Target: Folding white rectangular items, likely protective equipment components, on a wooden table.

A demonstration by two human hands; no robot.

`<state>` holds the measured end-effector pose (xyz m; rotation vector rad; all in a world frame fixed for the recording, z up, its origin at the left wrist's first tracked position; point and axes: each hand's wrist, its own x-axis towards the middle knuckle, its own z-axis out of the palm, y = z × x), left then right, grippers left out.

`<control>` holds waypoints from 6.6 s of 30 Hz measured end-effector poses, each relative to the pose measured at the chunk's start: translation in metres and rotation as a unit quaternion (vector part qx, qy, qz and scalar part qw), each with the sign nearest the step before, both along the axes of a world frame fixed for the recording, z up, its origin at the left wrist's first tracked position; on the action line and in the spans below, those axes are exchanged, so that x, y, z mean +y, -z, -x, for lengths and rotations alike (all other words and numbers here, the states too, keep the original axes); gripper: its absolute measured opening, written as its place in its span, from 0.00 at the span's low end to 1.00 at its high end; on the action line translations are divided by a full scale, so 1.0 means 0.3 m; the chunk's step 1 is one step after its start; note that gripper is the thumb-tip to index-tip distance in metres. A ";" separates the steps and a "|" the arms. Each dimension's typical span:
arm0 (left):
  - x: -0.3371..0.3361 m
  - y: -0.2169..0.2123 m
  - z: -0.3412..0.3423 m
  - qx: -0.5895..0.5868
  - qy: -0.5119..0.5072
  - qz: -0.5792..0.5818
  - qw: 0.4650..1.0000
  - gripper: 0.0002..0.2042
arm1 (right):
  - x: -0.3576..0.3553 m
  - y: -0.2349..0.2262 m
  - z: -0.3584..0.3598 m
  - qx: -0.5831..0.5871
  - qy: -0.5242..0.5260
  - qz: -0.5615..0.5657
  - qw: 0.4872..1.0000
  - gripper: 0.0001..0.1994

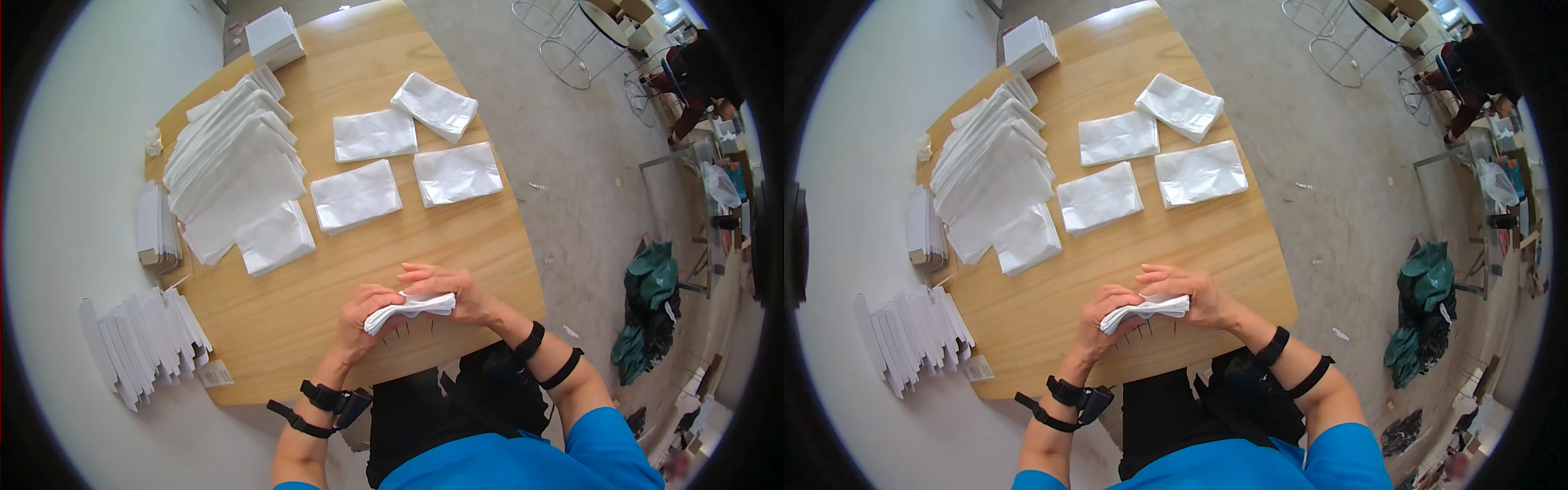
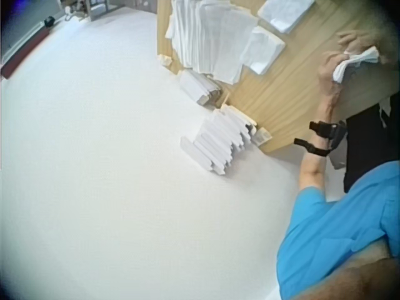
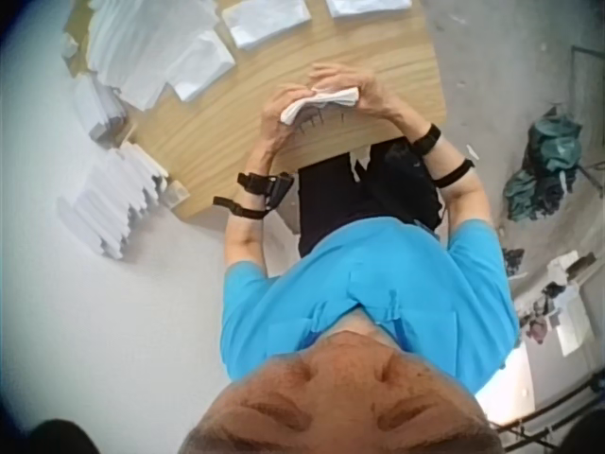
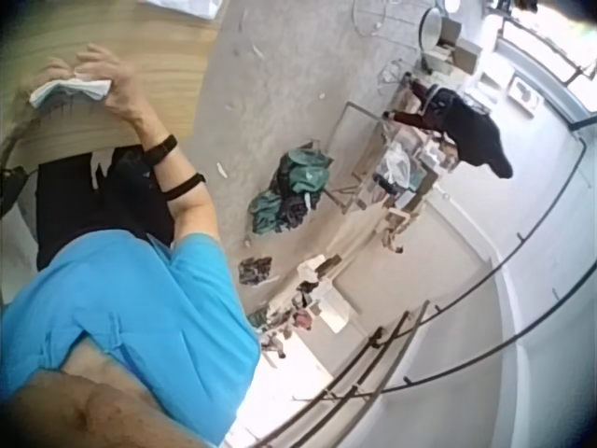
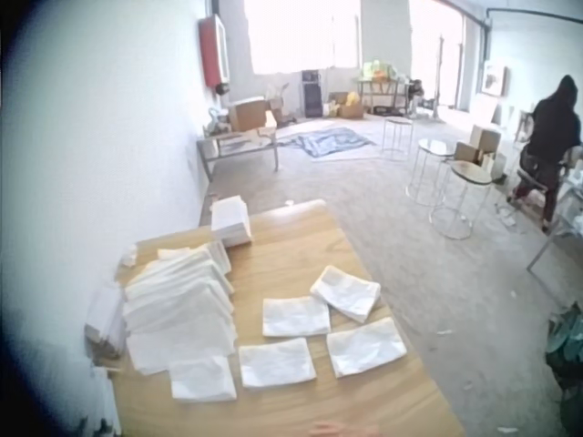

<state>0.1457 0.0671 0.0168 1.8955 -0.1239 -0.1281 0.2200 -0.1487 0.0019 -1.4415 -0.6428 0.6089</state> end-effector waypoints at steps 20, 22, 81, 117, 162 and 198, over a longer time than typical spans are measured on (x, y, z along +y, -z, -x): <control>0.014 0.031 0.124 0.420 -0.107 0.308 0.847 0.17 | -0.060 -0.071 0.069 0.433 0.081 0.116 0.890 0.14; 0.003 0.042 0.162 0.421 -0.113 0.314 0.843 0.18 | -0.064 -0.104 0.101 0.447 0.091 0.143 0.878 0.13; -0.353 -0.460 0.531 0.185 -0.322 0.572 0.731 0.12 | -0.029 -0.453 0.712 0.192 0.341 -0.051 0.919 0.11; -0.334 -0.666 1.009 0.040 -0.096 0.065 0.992 0.17 | -0.247 -0.787 0.908 0.076 0.035 0.001 0.996 0.09; -0.305 -0.638 0.873 0.039 -0.084 0.279 0.956 0.20 | -0.276 -0.817 0.742 -0.319 0.120 -0.008 0.940 0.11; -0.186 -0.762 0.728 -0.049 -0.097 0.201 0.974 0.34 | -0.101 -0.888 0.595 -0.435 0.193 0.024 0.879 0.12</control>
